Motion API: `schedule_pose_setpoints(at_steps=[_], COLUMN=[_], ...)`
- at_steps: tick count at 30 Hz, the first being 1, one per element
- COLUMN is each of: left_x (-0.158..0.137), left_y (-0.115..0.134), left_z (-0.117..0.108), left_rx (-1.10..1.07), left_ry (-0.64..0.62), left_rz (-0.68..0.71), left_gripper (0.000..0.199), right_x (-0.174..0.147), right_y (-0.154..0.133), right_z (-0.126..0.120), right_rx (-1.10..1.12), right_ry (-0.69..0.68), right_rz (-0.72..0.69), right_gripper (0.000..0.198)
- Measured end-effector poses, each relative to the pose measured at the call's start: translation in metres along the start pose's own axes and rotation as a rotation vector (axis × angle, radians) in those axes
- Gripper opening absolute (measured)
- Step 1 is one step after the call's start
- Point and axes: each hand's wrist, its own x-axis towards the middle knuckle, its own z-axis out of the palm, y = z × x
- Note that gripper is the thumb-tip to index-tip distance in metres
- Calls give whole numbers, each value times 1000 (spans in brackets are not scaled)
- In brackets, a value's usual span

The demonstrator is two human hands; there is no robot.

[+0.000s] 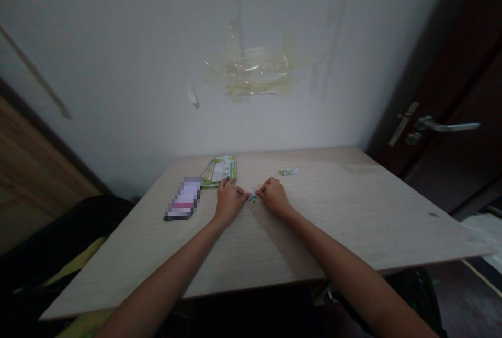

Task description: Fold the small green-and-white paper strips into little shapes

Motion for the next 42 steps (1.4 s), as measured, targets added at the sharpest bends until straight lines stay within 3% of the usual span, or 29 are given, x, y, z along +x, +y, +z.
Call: schedule_pose_setpoints(at_steps=[22, 32, 42], left_x=[2, 3, 3], left_y=[3, 4, 2], left_z=[2, 2, 2], left_rx=[2, 21, 31], left_ry=[-23, -53, -26], left_rz=[-5, -13, 73], left_gripper=[20, 21, 20], right_x=[2, 3, -1], right_y=[-20, -18, -16], right_z=[-13, -12, -9], right_rx=[-31, -18, -7], right_ry=[-74, -73, -31], right_rz=[207, 212, 192], right_gripper=[26, 25, 23])
